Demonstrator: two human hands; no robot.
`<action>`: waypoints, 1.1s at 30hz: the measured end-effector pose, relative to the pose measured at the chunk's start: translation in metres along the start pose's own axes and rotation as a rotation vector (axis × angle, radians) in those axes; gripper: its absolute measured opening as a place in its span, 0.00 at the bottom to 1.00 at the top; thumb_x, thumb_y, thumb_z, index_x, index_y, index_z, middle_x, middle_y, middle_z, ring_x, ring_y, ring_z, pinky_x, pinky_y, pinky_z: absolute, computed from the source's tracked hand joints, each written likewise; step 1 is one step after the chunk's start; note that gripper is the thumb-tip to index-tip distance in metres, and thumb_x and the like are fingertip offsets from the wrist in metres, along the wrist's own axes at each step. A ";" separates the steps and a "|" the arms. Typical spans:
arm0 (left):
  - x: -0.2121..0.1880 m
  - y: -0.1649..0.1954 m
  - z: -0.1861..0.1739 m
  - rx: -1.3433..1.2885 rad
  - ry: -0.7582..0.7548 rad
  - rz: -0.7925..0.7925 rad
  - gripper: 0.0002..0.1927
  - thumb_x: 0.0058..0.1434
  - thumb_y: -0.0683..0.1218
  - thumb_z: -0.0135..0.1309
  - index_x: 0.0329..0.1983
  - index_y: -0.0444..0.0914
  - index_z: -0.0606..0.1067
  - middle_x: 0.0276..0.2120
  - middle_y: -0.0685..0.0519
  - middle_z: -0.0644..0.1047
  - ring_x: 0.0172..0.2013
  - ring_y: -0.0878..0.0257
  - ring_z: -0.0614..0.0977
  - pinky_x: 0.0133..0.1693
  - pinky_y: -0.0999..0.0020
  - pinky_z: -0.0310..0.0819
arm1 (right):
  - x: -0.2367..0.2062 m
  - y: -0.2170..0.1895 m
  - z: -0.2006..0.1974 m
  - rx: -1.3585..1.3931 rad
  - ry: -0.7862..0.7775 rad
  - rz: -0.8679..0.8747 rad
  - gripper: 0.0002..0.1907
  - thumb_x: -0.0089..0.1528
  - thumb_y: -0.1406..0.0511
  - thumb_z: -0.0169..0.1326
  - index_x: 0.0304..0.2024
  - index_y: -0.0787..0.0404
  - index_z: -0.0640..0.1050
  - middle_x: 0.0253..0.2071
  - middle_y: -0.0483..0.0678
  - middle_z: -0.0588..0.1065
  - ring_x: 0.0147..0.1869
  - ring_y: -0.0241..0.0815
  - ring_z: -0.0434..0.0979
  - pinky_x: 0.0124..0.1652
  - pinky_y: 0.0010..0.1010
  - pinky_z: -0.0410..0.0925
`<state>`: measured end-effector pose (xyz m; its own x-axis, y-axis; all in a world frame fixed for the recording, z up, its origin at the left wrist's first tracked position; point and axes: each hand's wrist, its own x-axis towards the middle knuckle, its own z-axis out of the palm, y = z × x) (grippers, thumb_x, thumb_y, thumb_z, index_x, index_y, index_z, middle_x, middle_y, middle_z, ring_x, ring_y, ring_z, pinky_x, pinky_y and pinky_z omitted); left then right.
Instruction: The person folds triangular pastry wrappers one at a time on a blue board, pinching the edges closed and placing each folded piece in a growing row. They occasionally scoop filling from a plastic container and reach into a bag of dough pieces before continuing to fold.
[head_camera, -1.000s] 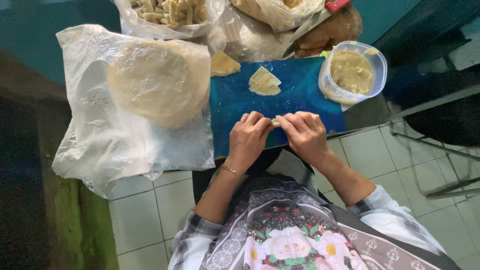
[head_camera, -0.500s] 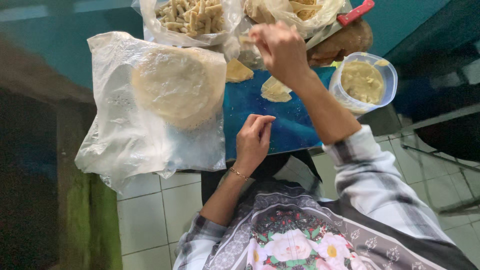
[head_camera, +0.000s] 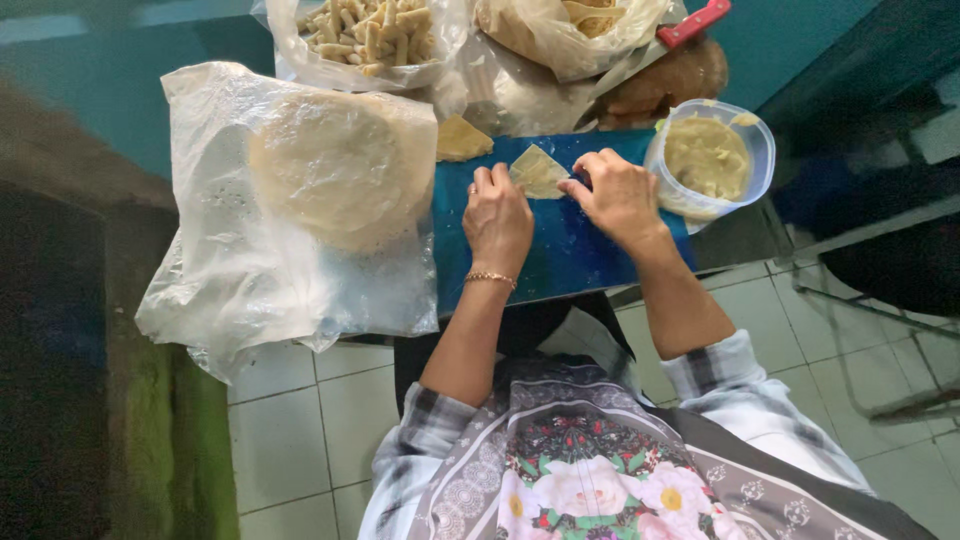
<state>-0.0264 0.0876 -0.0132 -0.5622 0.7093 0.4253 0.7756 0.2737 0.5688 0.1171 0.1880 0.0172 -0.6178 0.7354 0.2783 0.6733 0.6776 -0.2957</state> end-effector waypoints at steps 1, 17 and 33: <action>0.003 0.001 0.006 0.010 -0.001 -0.026 0.10 0.61 0.43 0.59 0.41 0.34 0.73 0.41 0.44 0.74 0.44 0.46 0.80 0.41 0.56 0.78 | -0.003 0.003 0.005 0.016 0.022 -0.004 0.16 0.60 0.52 0.65 0.40 0.56 0.81 0.40 0.50 0.77 0.42 0.56 0.80 0.40 0.47 0.71; 0.019 -0.003 0.024 -0.267 -0.101 -0.175 0.06 0.59 0.44 0.56 0.36 0.38 0.74 0.31 0.44 0.82 0.34 0.43 0.84 0.37 0.49 0.77 | 0.002 0.002 0.020 0.444 0.074 0.085 0.09 0.65 0.62 0.59 0.41 0.61 0.77 0.33 0.51 0.80 0.36 0.49 0.82 0.36 0.38 0.72; -0.076 0.011 -0.054 -0.075 -0.047 0.061 0.08 0.60 0.43 0.59 0.35 0.38 0.71 0.33 0.48 0.75 0.34 0.49 0.81 0.34 0.55 0.76 | -0.087 -0.028 -0.028 0.407 0.036 0.043 0.06 0.67 0.63 0.59 0.44 0.59 0.81 0.38 0.50 0.80 0.38 0.47 0.81 0.37 0.34 0.71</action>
<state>0.0093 0.0015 -0.0015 -0.4989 0.7532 0.4288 0.7836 0.1807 0.5943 0.1635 0.1048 0.0269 -0.5732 0.7672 0.2878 0.4780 0.5983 -0.6431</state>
